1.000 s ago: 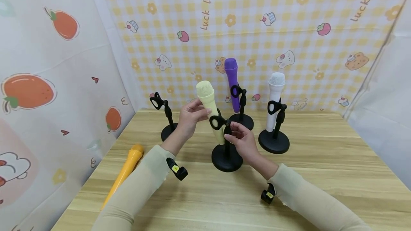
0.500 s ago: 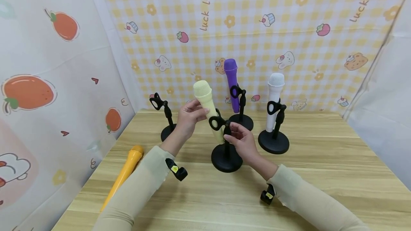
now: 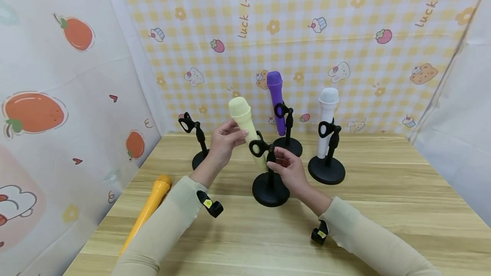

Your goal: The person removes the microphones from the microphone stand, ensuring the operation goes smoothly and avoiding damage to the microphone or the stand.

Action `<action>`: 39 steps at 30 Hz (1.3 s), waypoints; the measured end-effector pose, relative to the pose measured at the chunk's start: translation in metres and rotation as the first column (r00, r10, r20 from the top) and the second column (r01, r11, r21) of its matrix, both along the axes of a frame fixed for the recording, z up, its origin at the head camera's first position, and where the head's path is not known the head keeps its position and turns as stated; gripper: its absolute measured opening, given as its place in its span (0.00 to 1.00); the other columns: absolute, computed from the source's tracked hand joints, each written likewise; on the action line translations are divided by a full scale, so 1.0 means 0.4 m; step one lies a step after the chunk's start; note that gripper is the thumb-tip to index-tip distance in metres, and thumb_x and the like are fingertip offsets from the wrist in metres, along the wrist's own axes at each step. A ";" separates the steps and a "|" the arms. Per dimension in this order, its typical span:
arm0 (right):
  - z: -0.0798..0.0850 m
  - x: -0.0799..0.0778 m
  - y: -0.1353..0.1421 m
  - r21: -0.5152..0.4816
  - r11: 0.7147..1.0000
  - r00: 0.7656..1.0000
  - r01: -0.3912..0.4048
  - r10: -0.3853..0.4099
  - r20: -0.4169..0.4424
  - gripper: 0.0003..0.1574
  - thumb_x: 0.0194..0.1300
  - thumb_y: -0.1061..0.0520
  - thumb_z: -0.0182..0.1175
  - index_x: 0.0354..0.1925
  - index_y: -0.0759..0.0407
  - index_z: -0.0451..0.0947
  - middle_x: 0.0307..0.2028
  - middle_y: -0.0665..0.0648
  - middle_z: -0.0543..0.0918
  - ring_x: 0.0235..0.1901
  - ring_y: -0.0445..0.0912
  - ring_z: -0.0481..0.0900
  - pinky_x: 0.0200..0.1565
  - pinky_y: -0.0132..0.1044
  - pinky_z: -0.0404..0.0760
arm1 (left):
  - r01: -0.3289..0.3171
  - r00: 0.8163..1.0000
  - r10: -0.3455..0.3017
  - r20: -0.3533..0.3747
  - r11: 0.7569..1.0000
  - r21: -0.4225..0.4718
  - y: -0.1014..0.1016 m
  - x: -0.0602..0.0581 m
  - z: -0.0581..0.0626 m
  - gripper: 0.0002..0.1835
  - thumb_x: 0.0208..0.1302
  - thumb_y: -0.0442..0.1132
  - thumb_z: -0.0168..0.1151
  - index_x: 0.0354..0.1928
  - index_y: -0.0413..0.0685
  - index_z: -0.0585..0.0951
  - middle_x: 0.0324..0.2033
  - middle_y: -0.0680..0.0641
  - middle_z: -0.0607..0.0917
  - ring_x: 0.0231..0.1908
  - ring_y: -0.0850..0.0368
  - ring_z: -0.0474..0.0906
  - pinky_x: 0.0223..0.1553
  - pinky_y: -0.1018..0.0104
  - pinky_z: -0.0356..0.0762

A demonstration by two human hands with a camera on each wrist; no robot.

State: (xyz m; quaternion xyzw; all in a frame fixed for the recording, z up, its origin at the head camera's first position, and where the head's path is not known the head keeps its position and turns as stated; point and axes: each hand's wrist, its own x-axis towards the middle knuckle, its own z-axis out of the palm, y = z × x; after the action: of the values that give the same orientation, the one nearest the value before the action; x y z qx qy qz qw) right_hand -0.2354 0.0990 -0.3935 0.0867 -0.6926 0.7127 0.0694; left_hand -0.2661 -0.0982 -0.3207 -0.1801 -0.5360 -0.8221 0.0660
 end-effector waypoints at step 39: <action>0.000 0.000 0.015 -0.010 1.000 1.000 -0.005 0.005 -0.002 0.25 0.60 0.69 0.66 0.56 0.67 0.75 0.46 0.59 0.80 0.44 0.48 0.77 0.45 0.32 0.81 | -0.030 1.000 0.028 0.014 0.980 0.195 -0.067 -0.020 0.017 0.17 0.57 0.19 0.61 0.40 0.48 0.86 0.34 0.48 0.86 0.34 0.56 0.83 0.32 0.64 0.84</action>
State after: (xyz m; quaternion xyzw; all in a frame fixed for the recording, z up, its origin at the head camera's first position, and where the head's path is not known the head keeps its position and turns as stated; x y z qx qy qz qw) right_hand -0.2354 0.1051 -0.3936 0.0889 -0.6889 0.7161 0.0689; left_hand -0.2740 -0.1252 -0.3140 -0.1602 -0.4558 -0.8706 0.0923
